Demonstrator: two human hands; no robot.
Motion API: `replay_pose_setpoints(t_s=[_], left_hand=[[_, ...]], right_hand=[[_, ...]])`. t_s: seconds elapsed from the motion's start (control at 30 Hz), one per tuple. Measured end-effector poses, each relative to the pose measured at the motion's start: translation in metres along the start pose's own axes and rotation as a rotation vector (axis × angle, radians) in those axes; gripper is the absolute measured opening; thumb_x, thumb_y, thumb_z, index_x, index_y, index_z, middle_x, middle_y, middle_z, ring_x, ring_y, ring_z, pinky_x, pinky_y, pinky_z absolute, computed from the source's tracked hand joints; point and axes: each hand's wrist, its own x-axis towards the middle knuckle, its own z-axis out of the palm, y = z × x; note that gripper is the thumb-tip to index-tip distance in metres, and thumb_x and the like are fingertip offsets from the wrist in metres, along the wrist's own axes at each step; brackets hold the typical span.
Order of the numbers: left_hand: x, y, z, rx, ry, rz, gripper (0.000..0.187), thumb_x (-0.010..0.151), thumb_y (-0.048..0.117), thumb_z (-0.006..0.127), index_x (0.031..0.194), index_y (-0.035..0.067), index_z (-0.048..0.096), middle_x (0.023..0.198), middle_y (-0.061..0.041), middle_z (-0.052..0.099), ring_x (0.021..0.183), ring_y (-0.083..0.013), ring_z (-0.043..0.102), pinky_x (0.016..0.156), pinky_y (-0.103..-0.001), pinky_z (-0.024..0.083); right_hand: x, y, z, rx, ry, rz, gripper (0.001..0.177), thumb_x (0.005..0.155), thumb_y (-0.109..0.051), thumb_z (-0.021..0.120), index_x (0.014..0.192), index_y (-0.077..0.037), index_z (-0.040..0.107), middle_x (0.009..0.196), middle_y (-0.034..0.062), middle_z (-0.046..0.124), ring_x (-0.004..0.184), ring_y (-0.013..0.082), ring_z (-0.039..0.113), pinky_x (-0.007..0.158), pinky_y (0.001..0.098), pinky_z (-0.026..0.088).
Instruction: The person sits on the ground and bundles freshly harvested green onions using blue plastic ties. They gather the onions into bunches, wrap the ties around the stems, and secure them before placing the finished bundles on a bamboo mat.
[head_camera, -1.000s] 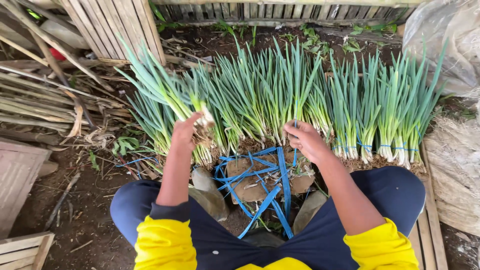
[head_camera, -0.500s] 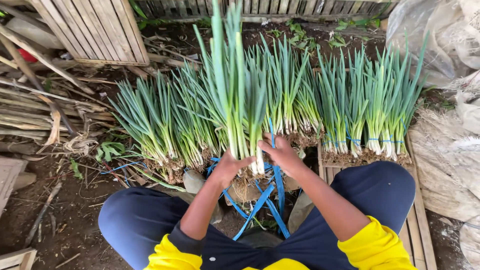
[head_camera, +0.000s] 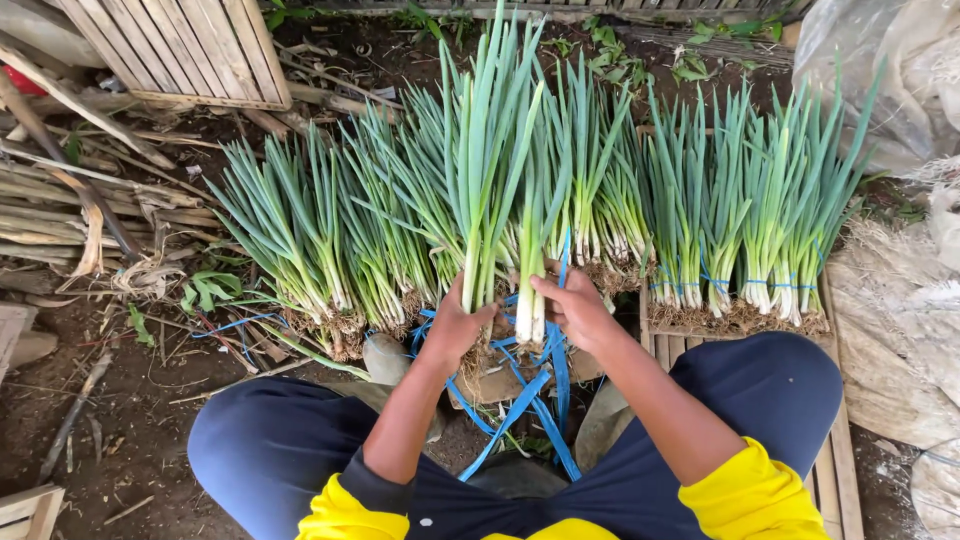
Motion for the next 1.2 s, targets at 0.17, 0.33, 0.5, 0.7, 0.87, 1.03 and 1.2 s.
replay_pose_setpoints(t_s=[0.17, 0.33, 0.5, 0.7, 0.87, 1.03, 1.2], left_hand=[[-0.008, 0.017, 0.01, -0.042, 0.126, -0.033, 0.077, 0.105, -0.004, 0.054, 0.167, -0.008, 0.008, 0.111, -0.026, 0.068, 0.081, -0.0212, 0.071, 0.076, -0.04, 0.062], [-0.05, 0.137, 0.013, 0.122, 0.313, -0.091, 0.086, 0.102, 0.012, 0.068, 0.17, 0.007, 0.016, 0.171, -0.029, 0.024, 0.153, -0.0455, 0.036, 0.124, -0.067, 0.029], [-0.041, 0.184, -0.055, 0.054, 0.222, 0.122, 0.056, 0.112, 0.039, 0.051, 0.156, 0.004, 0.044, 0.085, -0.002, 0.062, 0.067, -0.0139, 0.065, 0.071, -0.038, 0.061], [-0.002, 0.182, -0.069, 0.121, 0.179, 0.268, 0.054, 0.111, 0.048, 0.052, 0.147, 0.008, 0.049, 0.08, 0.0, 0.06, 0.062, -0.0122, 0.066, 0.063, -0.03, 0.06], [-0.008, 0.216, -0.07, 0.18, 0.175, 0.032, 0.087, 0.094, 0.062, 0.038, 0.168, 0.018, 0.026, 0.078, 0.006, 0.058, 0.067, -0.0074, 0.057, 0.088, -0.04, 0.053], [-0.008, 0.217, -0.08, 0.164, 0.157, 0.049, 0.093, 0.093, 0.063, 0.035, 0.172, 0.016, 0.019, 0.076, 0.006, 0.057, 0.069, -0.01, 0.059, 0.082, -0.038, 0.059], [-0.02, 0.224, -0.083, 0.126, 0.187, 0.04, 0.101, 0.086, 0.067, 0.036, 0.172, 0.017, 0.018, 0.083, 0.001, 0.064, 0.067, -0.0094, 0.062, 0.079, -0.037, 0.061]], right_hand=[[0.029, 0.03, -0.032, -0.057, 0.046, 0.005, 0.067, 0.103, -0.012, 0.064, 0.154, 0.014, 0.029, 0.08, -0.0026, 0.052, 0.045, 0.0009, 0.039, 0.038, 0.019, 0.035], [0.023, 0.007, -0.021, -0.2, 0.058, 0.01, 0.068, 0.104, -0.009, 0.06, 0.155, 0.016, 0.024, 0.08, -0.0036, 0.05, 0.045, 0.0003, 0.039, 0.039, 0.0185, 0.034], [0.038, 0.024, -0.002, -0.158, 0.001, -0.042, 0.062, 0.102, -0.006, 0.061, 0.149, 0.017, 0.028, 0.079, -0.0041, 0.039, 0.047, -0.001, 0.038, 0.041, 0.0171, 0.034], [0.088, 0.095, 0.014, -0.275, -0.002, 0.001, 0.073, 0.093, -0.023, 0.08, 0.142, 0.014, 0.041, 0.09, 0.0024, 0.045, 0.061, 0.0043, 0.05, 0.048, 0.0205, 0.044], [0.14, 0.129, 0.054, -0.572, 0.003, 0.248, 0.088, 0.095, -0.036, 0.065, 0.164, -0.01, 0.017, 0.17, 0.0161, 0.018, 0.151, 0.0437, 0.03, 0.109, 0.0648, 0.049], [0.192, 0.12, 0.086, -0.721, 0.028, 0.156, 0.087, 0.097, -0.039, 0.065, 0.163, -0.005, 0.02, 0.168, 0.0184, 0.027, 0.152, 0.0377, 0.034, 0.122, 0.0533, 0.033], [0.237, 0.096, 0.099, -0.805, 0.008, 0.004, 0.025, 0.101, -0.021, 0.064, 0.122, -0.01, 0.057, 0.136, 0.0168, 0.064, 0.123, 0.0372, 0.062, 0.099, 0.0553, 0.05]])
